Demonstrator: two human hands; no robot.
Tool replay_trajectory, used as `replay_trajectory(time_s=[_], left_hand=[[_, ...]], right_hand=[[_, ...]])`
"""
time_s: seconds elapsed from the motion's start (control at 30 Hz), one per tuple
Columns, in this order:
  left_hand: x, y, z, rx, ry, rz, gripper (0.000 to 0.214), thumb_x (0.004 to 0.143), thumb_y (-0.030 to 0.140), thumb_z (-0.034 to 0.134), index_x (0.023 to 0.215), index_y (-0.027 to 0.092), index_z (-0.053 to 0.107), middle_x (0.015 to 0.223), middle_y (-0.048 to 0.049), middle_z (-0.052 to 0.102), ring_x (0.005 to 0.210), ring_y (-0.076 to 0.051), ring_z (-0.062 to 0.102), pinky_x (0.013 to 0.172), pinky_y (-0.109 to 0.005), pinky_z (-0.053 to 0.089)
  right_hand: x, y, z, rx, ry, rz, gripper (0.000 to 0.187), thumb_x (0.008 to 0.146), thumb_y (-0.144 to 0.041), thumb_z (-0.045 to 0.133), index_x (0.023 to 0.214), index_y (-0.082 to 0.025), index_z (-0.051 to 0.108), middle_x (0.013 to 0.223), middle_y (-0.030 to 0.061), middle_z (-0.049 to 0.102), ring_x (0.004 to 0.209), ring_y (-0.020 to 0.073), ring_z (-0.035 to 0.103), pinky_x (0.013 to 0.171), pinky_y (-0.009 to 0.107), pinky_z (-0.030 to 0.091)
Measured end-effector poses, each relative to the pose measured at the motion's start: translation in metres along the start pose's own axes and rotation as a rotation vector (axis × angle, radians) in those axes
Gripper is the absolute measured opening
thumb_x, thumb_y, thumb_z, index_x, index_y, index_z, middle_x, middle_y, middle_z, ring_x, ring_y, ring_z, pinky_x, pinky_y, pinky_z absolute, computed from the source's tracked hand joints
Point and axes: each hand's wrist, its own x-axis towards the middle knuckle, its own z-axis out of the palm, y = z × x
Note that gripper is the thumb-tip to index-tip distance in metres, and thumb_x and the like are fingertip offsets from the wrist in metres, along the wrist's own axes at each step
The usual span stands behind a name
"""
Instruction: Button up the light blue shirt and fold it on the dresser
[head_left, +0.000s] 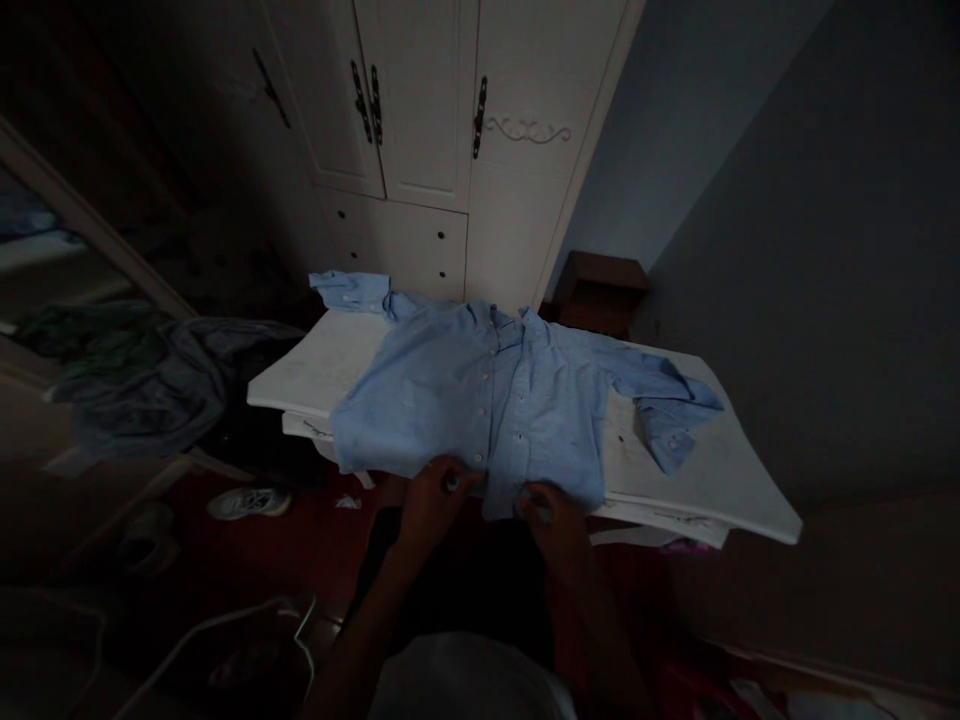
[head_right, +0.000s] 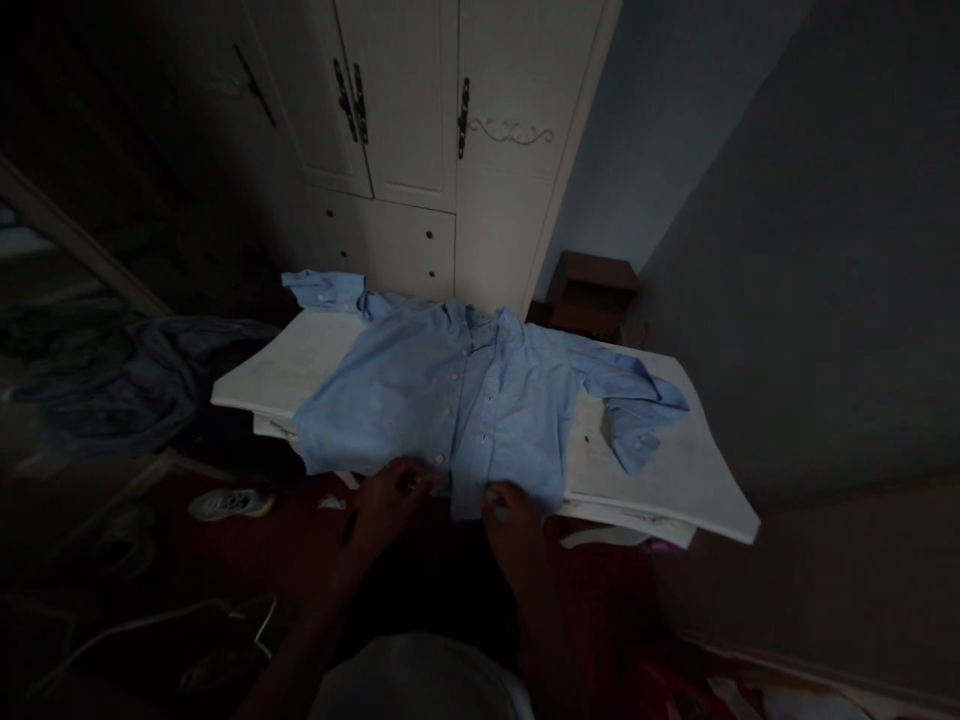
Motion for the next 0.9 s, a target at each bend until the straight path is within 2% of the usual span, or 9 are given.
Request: replay_trajectory(time_s=[0.1,0.2,0.33,0.53,0.63,0.7,0.8,0.9], left_hand=[[-0.004,0.001,0.012,-0.043,0.049,-0.089,0.022,0.081,0.039,0.071,0.087,0.019,0.064,0.081,-0.0002,0.070,0.065,-0.014,0.063,0.066,-0.026,0.047],[-0.004,0.007,0.021,-0.041,0.067,-0.138,0.025,0.082,0.042,0.069,0.088,0.019,0.065,0.084,-0.0025,0.072,0.073,-0.017,0.066,0.070,-0.028,0.048],[-0.002,0.016,0.019,0.070,0.085,-0.141,0.024,0.086,0.043,0.065,0.088,0.018,0.067,0.087,-0.0052,0.072,0.078,-0.020,0.068,0.070,-0.030,0.048],[0.005,0.014,0.017,0.070,0.055,0.079,0.021,0.090,0.025,0.061,0.109,0.021,0.069,0.102,-0.0069,0.070,0.090,-0.018,0.066,0.079,-0.029,0.051],[0.007,0.005,0.019,0.002,0.031,0.158,0.018,0.091,0.018,0.058,0.101,0.022,0.072,0.098,-0.0060,0.068,0.088,-0.017,0.066,0.081,-0.028,0.052],[0.005,0.001,0.018,-0.065,0.056,0.208,0.018,0.091,0.016,0.057,0.094,0.021,0.074,0.094,-0.0052,0.067,0.087,-0.016,0.065,0.081,-0.028,0.053],[-0.002,-0.003,0.010,-0.164,0.091,0.263,0.016,0.092,0.020,0.057,0.090,0.020,0.074,0.093,-0.0054,0.066,0.087,-0.016,0.064,0.082,-0.030,0.053],[-0.008,-0.004,0.002,-0.246,0.042,0.268,0.016,0.093,0.025,0.057,0.094,0.021,0.073,0.094,-0.0055,0.068,0.090,-0.017,0.064,0.085,-0.032,0.053]], right_hand=[[-0.006,0.007,0.009,0.091,-0.024,0.064,0.039,0.077,-0.042,0.062,0.107,-0.019,0.068,0.109,0.0138,0.072,0.098,0.0299,0.069,0.087,0.047,0.054],[-0.006,0.006,0.015,0.202,-0.063,0.094,0.043,0.073,-0.046,0.066,0.106,-0.018,0.066,0.112,0.0147,0.071,0.101,0.0304,0.069,0.088,0.046,0.055],[-0.003,0.003,0.017,0.313,-0.072,0.050,0.032,0.076,-0.046,0.065,0.092,-0.019,0.064,0.094,0.0094,0.073,0.090,0.0258,0.070,0.080,0.039,0.056],[0.004,-0.007,0.015,0.321,-0.086,0.000,0.033,0.075,-0.049,0.066,0.089,-0.019,0.068,0.074,0.0038,0.070,0.068,0.0195,0.065,0.063,0.030,0.052],[0.005,-0.019,0.011,0.293,-0.117,-0.035,0.029,0.077,-0.048,0.065,0.073,-0.020,0.069,0.064,0.0021,0.066,0.060,0.0178,0.062,0.057,0.028,0.049],[0.004,-0.027,0.007,0.298,-0.064,-0.055,0.028,0.078,-0.047,0.065,0.074,-0.020,0.070,0.067,0.0026,0.069,0.063,0.0183,0.063,0.059,0.029,0.050],[0.001,-0.037,0.007,0.315,0.032,-0.091,0.025,0.078,-0.045,0.066,0.081,-0.021,0.074,0.083,0.0045,0.074,0.075,0.0203,0.067,0.071,0.031,0.054],[0.000,-0.043,0.016,0.332,0.030,-0.080,0.026,0.078,-0.046,0.067,0.083,-0.022,0.075,0.086,0.0045,0.076,0.079,0.0214,0.069,0.075,0.034,0.055]])
